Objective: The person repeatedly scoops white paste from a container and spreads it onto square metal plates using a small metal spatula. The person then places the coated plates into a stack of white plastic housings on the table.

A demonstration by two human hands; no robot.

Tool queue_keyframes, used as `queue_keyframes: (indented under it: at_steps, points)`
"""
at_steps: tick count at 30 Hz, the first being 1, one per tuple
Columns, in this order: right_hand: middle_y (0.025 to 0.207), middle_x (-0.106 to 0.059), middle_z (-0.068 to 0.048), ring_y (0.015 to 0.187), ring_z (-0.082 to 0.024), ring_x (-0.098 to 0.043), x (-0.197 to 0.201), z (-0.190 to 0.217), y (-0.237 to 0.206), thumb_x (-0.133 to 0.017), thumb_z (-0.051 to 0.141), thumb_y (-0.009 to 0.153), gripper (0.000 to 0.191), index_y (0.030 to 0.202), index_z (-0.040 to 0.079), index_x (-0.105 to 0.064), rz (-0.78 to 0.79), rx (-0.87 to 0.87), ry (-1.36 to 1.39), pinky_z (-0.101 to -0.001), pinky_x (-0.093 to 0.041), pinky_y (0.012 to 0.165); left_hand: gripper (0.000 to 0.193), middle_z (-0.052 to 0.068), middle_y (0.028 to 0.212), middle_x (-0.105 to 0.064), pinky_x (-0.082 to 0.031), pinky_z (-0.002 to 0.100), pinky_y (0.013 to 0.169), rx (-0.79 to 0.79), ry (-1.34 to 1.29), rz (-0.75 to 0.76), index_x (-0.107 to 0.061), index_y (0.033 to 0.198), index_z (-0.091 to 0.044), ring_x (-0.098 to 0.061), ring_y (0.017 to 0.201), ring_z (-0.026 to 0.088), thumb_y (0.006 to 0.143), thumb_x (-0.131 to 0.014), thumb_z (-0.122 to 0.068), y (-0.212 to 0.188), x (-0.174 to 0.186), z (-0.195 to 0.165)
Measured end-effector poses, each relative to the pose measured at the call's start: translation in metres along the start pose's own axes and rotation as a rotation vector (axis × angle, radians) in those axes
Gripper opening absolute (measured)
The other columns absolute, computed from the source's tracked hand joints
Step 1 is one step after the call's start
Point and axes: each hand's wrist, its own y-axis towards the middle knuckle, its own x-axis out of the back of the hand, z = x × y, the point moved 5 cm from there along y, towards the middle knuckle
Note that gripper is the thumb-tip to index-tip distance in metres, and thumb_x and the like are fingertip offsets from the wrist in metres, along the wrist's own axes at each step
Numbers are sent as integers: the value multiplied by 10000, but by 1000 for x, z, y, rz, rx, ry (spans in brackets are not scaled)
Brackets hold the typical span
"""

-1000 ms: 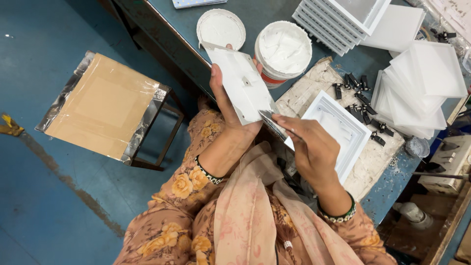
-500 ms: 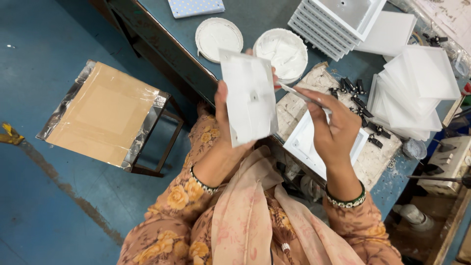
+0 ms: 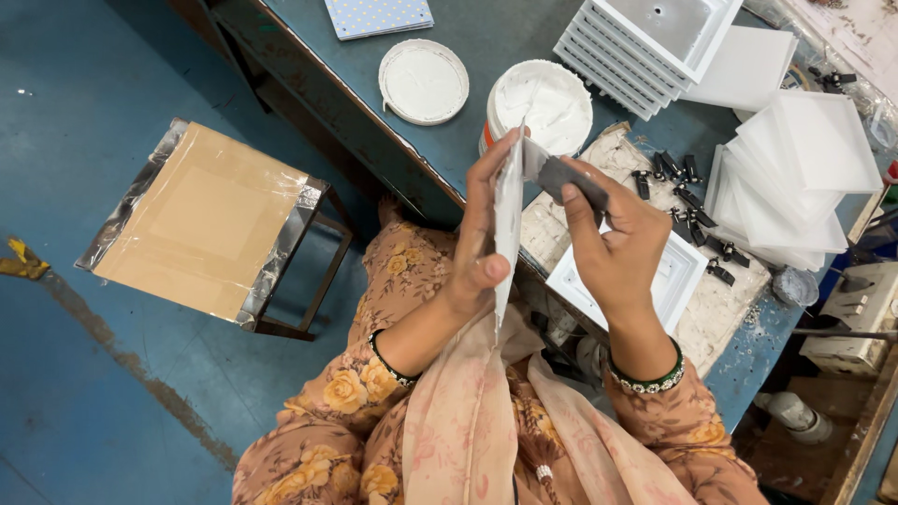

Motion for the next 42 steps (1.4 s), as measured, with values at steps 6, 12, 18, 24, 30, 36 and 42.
queue_keyframes:
  at_steps: [6,12,18,24,30,36,42]
  points:
    - [1012,-782,-96,821,-57,-662,-10,13,-9,-703,58,1036,242,1272,11,-723,5,-31,58,-206,-523,729,1139,168,1706,-128,-80,403,1354,-79,144,49,-200,1644,-89,-99,1620,292,860,-657,-776,-5,3,11]
    - [977,-777,-102,793,-61,-662,-11,23,-17,-721,46,1018,229,1245,18,-738,31,10,-6,-220,-518,714,1167,192,1744,-119,-83,426,1358,-64,98,-12,-174,1639,-96,-105,1615,298,841,-670,-788,0,7,12]
    - [1038,-781,-119,828,-89,-689,23,21,-12,-694,19,1071,205,1273,2,-729,-66,9,2,-210,-530,722,1197,253,1659,-308,-247,475,1332,90,-412,-110,-135,1680,-72,-336,1550,343,833,-663,-733,12,17,0]
    - [1235,-743,-162,1165,-277,-753,5,32,0,-616,-133,1013,260,1240,-22,-678,61,338,-56,-339,-592,1022,1116,250,1545,-441,-371,407,1236,139,-559,-80,-179,1668,-31,-472,1431,309,894,-618,-704,12,15,-7]
    - [1194,-738,-161,1168,-330,-726,-1,33,1,-596,-190,934,310,1183,-21,-667,107,504,-116,-419,-574,1108,1056,258,1494,-479,-402,409,1219,116,-556,-71,-205,1658,15,-514,1378,308,960,-581,-682,9,17,-14]
    - [1156,-744,-164,1099,-311,-747,5,29,-23,-569,-220,908,325,1143,-21,-671,142,448,-115,-362,-602,961,1057,143,1533,-444,-435,457,1189,123,-558,-174,-181,1647,-40,-533,1352,294,899,-575,-675,17,18,-10]
    - [1138,-746,-175,1065,-319,-752,14,31,-49,-547,-218,814,390,1123,-22,-681,185,414,-129,-360,-604,929,1006,239,1437,-515,-463,442,1155,129,-699,-168,-207,1677,-45,-578,1281,283,970,-549,-675,20,20,-2]
